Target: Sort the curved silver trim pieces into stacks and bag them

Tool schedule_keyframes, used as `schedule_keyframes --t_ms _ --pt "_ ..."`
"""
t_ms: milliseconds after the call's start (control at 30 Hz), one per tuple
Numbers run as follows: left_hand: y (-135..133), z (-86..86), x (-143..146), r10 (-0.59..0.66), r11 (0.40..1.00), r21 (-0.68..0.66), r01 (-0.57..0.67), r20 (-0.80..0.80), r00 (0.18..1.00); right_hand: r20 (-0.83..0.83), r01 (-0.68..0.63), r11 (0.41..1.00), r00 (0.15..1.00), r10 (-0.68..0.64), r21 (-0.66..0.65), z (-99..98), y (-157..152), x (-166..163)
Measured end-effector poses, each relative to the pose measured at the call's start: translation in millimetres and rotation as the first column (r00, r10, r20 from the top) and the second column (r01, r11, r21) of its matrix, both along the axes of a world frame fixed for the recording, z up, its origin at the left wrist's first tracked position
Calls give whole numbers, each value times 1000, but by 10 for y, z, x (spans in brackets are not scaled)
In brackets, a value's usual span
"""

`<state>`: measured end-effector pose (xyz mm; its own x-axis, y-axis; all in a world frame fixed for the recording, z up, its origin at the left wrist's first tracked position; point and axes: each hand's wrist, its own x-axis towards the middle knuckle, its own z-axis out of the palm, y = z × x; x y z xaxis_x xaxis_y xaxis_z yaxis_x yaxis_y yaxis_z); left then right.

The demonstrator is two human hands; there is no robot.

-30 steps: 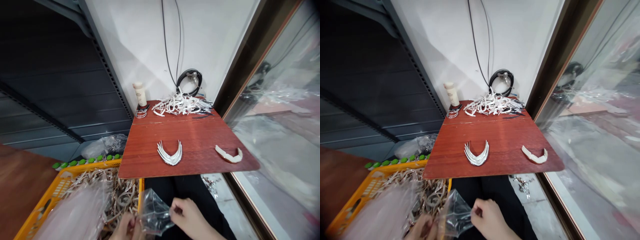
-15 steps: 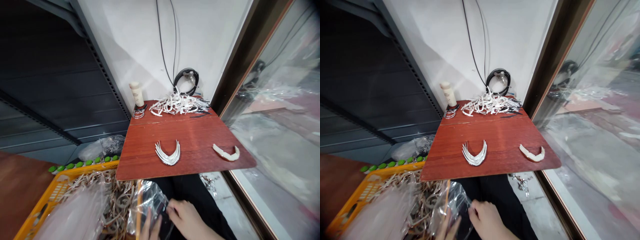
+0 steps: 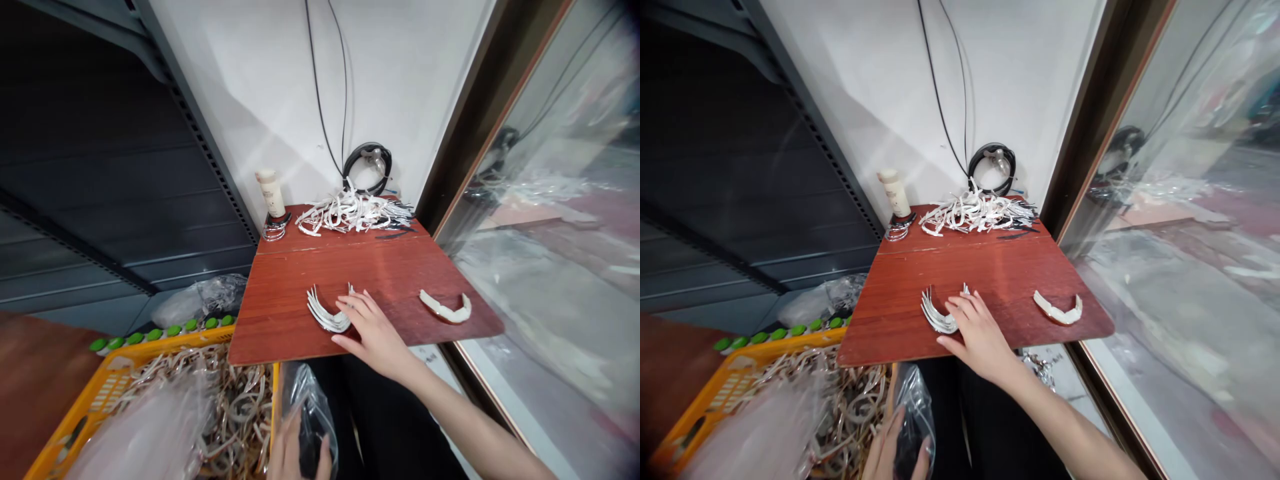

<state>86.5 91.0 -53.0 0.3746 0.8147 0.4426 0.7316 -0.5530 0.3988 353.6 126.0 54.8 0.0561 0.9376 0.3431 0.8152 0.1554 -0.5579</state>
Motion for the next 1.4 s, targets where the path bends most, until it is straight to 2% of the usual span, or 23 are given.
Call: schedule_keyframes --t_ms 100,233,333,467,633,733,800,867,900,1000,1067,1100,1167,1233,1300,1400 --pt "135 2 -109 48 999 21 -47 -33 998 136 -45 999 990 43 9 -156 147 30" --pt "270 25 -314 82 991 -87 -103 -210 974 107 -96 994 990 90 57 -221 141 -70" --pt "278 133 -309 96 974 -171 -152 -297 950 116 -90 994 990 83 58 -199 97 -127" --pt "248 309 -123 201 938 -220 -267 -283 938 166 -119 991 980 107 62 -213 72 -128" --pt "260 389 -23 90 893 -407 -190 -253 963 197 -158 982 971 136 99 -296 64 -100" --pt "244 424 7 128 879 -421 -223 -242 962 196 -120 984 976 93 131 -270 36 -113" --pt "233 442 28 146 881 -412 -232 -229 962 168 -133 981 980 110 138 -183 -33 -158" --pt "238 441 35 116 886 -420 -198 -212 970 138 -261 962 959 248 84 -60 -159 -237" --pt "246 434 32 99 889 -422 -175 -196 976 130 -360 932 926 354 29 1 -238 -282" --pt "278 406 6 63 904 -412 -111 -128 990 125 -613 775 766 631 -152 113 -469 -383" --pt "286 402 -18 44 904 -422 -67 -64 997 129 -662 712 704 698 -236 113 -558 -385" --pt "283 407 -34 28 899 -436 -40 -34 999 135 -651 712 706 696 -264 99 -577 -369" --pt "259 425 -80 -34 894 -447 33 5 999 162 -586 749 743 649 -310 63 -581 -335" --pt "216 442 -145 -150 905 -403 135 -6 989 215 -521 790 773 597 -323 22 -577 -355" --pt "158 438 -221 -255 917 -328 227 -46 966 296 -497 817 766 571 -292 -39 -590 -471" --pt "74 363 -324 -337 920 -242 308 -90 937 435 -515 845 734 522 -147 -204 -613 -784"
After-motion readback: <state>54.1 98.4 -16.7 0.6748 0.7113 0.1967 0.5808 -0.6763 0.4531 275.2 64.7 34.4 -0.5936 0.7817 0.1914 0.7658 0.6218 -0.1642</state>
